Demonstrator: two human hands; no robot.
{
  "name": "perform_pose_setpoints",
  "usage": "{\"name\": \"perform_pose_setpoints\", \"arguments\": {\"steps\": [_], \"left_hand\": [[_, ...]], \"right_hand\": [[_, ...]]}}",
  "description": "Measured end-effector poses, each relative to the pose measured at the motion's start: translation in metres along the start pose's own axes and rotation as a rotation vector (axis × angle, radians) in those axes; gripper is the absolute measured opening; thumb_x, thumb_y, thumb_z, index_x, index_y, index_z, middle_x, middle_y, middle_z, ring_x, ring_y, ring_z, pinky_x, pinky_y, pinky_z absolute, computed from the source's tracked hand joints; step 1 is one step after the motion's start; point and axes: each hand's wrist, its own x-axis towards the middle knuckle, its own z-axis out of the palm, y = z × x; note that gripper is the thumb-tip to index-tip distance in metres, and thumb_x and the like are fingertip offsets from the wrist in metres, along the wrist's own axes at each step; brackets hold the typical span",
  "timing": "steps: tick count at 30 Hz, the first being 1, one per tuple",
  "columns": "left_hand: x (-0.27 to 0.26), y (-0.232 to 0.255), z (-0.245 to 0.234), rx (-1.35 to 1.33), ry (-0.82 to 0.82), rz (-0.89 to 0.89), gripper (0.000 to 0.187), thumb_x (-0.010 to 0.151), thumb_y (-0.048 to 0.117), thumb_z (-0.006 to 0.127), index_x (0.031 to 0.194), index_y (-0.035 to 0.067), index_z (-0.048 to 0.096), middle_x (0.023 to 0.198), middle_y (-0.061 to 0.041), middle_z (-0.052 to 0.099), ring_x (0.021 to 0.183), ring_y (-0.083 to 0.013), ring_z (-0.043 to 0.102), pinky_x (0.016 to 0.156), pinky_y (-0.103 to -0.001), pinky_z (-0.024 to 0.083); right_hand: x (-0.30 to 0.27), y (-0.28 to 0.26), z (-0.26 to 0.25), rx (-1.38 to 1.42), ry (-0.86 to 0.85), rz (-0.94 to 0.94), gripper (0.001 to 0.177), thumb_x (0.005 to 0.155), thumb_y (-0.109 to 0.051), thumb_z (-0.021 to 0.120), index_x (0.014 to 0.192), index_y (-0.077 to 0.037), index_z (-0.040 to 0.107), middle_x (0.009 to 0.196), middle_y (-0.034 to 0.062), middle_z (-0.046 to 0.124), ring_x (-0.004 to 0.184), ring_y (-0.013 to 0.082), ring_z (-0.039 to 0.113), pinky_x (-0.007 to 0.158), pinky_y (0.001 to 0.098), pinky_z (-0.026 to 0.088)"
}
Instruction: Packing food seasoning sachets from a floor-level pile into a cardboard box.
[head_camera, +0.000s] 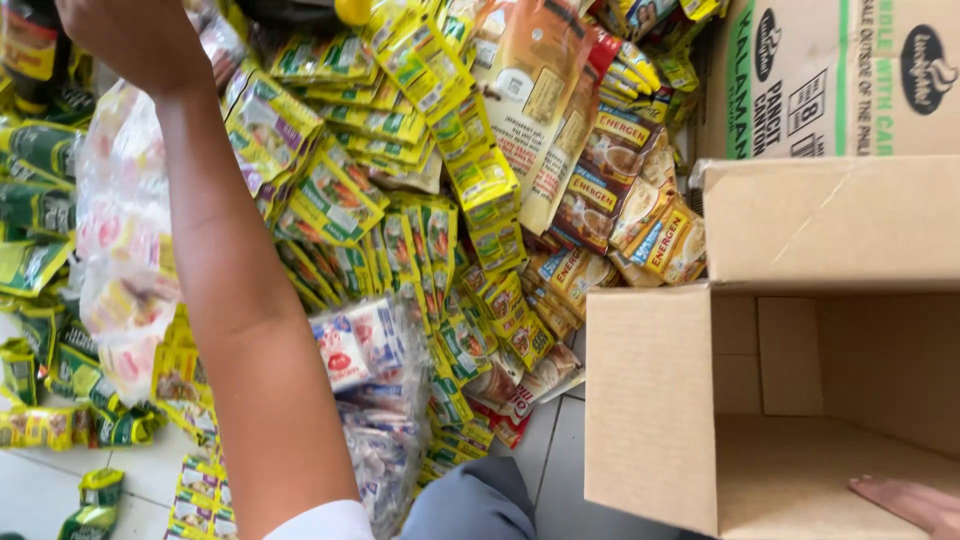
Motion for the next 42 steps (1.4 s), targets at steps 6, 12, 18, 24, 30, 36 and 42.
{"name": "perform_pose_setpoints", "arguments": {"steps": [6, 12, 18, 24, 30, 36, 42], "left_hand": [[0.014, 0.105, -0.065, -0.111, -0.201, 0.185, 0.042, 0.095, 0.011, 0.068, 0.137, 0.009, 0.064, 0.131, -0.012, 0.072, 0.114, -0.0336, 0.07, 0.088, -0.043, 0.055], [0.015, 0.126, -0.106, -0.311, -0.662, -0.111, 0.06, 0.097, 0.012, 0.073, 0.15, -0.001, 0.048, 0.144, -0.022, 0.057, 0.13, -0.0416, 0.054, 0.107, -0.051, 0.043], [-0.086, 0.283, -0.323, -0.533, -0.973, 0.076, 0.085, 0.082, 0.014, 0.08, 0.151, -0.012, 0.038, 0.153, -0.032, 0.044, 0.142, -0.0468, 0.04, 0.119, -0.051, 0.029], [-0.086, 0.419, -0.502, -0.979, -1.424, -0.134, 0.083, 0.093, 0.035, 0.076, 0.152, -0.006, 0.036, 0.161, -0.034, 0.032, 0.151, -0.0462, 0.03, 0.121, -0.05, 0.027], [-0.155, 0.471, -0.52, -0.795, -1.536, -0.347, 0.102, 0.086, 0.034, 0.077, 0.155, -0.01, 0.015, 0.161, -0.036, 0.017, 0.151, -0.0475, 0.018, 0.12, -0.049, 0.022], [-0.169, 0.486, -0.514, -0.838, -1.442, -0.518, 0.078, 0.09, -0.001, 0.054, 0.161, -0.001, 0.021, 0.161, -0.028, 0.036, 0.146, -0.0429, 0.039, 0.117, -0.041, 0.036], [-0.17, 0.487, -0.51, -0.806, -1.417, -0.602, 0.077, 0.09, 0.002, 0.054, 0.161, 0.005, 0.025, 0.153, -0.027, 0.048, 0.139, -0.0412, 0.051, 0.112, -0.044, 0.043]], "right_hand": [[-0.015, -0.041, -0.02, -0.013, -0.172, 0.193, 0.096, 0.055, -0.06, 0.095, 0.141, -0.032, 0.063, 0.136, -0.0039, 0.067, 0.121, 0.0181, 0.068, 0.103, 0.0384, 0.055], [0.028, -0.204, -0.169, -0.233, -0.46, 0.577, 0.081, 0.064, -0.043, 0.084, 0.14, -0.052, 0.056, 0.143, -0.0223, 0.061, 0.12, 0.0079, 0.07, 0.095, 0.0302, 0.062], [0.046, -0.252, -0.225, -0.21, -0.448, 0.659, 0.069, 0.073, -0.027, 0.073, 0.135, -0.052, 0.057, 0.14, -0.0249, 0.062, 0.108, 0.0084, 0.075, 0.092, 0.0288, 0.065], [0.044, -0.264, -0.222, -0.167, -0.207, 0.535, 0.07, 0.066, -0.036, 0.082, 0.134, -0.041, 0.065, 0.127, -0.0103, 0.069, 0.106, 0.0154, 0.073, 0.085, 0.0335, 0.062], [0.034, -0.267, -0.221, -0.073, 0.061, 0.331, 0.055, 0.063, -0.03, 0.084, 0.117, -0.026, 0.076, 0.116, -0.0032, 0.075, 0.097, 0.0187, 0.074, 0.08, 0.0363, 0.06], [0.036, -0.26, -0.233, -0.025, 0.107, 0.204, 0.033, 0.075, -0.035, 0.082, 0.105, -0.022, 0.079, 0.106, -0.0059, 0.078, 0.096, 0.0145, 0.075, 0.076, 0.0325, 0.06], [0.023, -0.218, -0.265, 0.293, 0.324, -0.261, 0.065, 0.072, -0.066, 0.069, 0.113, -0.016, 0.078, 0.111, 0.0017, 0.077, 0.105, 0.0219, 0.071, 0.096, 0.044, 0.055]]}}
